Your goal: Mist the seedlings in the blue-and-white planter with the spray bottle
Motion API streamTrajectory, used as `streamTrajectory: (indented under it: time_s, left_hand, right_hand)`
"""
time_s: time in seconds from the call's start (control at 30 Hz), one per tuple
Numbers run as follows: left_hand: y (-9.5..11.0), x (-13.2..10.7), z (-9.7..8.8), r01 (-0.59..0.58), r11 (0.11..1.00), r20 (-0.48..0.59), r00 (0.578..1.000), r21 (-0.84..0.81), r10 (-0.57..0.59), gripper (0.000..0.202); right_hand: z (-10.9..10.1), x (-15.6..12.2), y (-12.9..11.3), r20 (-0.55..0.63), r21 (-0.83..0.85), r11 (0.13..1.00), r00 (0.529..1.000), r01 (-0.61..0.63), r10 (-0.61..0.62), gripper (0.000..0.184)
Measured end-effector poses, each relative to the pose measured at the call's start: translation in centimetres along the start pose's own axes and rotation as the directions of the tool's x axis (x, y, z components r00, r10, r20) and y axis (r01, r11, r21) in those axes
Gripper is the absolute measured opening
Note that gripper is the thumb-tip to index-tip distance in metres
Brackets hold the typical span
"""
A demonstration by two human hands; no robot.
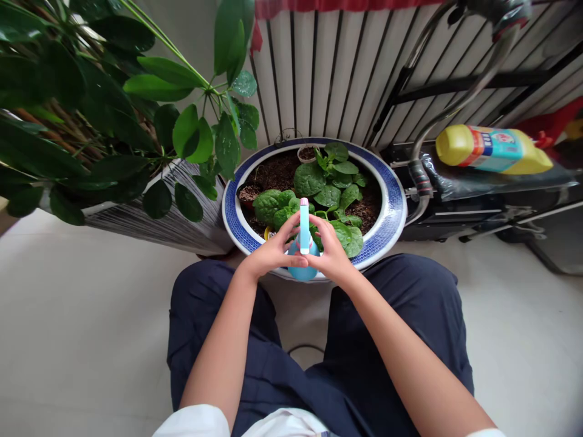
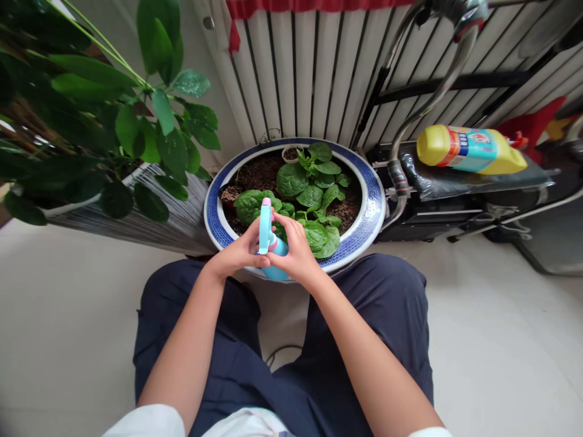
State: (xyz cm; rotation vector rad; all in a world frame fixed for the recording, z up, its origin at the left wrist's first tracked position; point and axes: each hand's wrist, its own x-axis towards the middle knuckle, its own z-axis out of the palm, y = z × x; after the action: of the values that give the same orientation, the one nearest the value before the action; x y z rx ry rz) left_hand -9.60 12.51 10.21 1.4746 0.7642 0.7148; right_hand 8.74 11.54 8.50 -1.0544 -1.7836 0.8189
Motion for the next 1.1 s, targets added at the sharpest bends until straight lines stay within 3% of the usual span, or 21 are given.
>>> streamTrajectory:
  time_s: [0.2, 0.33, 0.6, 0.83, 0.97, 1.1]
  left_hand:
    - [-0.1, 0.2, -0.4, -0.119, 0.924, -0.093, 0.982, 0.364, 0.163, 0.109]
    - [0.5, 0.3, -0.4, -0.127, 0.876, -0.181, 0.955, 0.466, 0.235, 0.096]
    - [0.9, 0.3, 0.1, -0.116, 0.878, -0.277, 0.923, 0.464, 0.268, 0.077]
    - [0.7, 0.1, 0.0, -0.084, 0.897, -0.324, 0.915, 0.435, 0.243, 0.074]
    - [0.0, -0.2, 0.1, -0.071, 0.964, -0.208, 0.97, 0.255, 0.126, 0.095]
    - [-0.4, -0.3, -0.2, -0.105, 0.962, -0.115, 0.984, 0.252, 0.138, 0.109]
  right_hand:
    - [-0.1, 0.5, 0.4, 0.009, 0.037, 0.999, 1.0, 0.029, -0.029, 0.074]
    - [-0.1, 0.8, 0.5, -0.016, 0.122, 0.992, 1.0, -0.012, 0.014, 0.066]
    - [0.1, 0.5, -0.1, 0.002, 0.255, 0.961, 0.994, -0.106, 0.109, 0.054]
    - [0.4, 0.3, -0.8, 0.023, 0.279, 0.952, 0.992, -0.123, 0.122, 0.043]
    - [0.4, 0.2, -0.5, 0.05, 0.224, 0.968, 0.993, -0.113, 0.105, 0.064]
    - [0.3, 0.2, -0.2, 0.069, 0.181, 0.983, 0.997, -0.043, 0.031, 0.076]
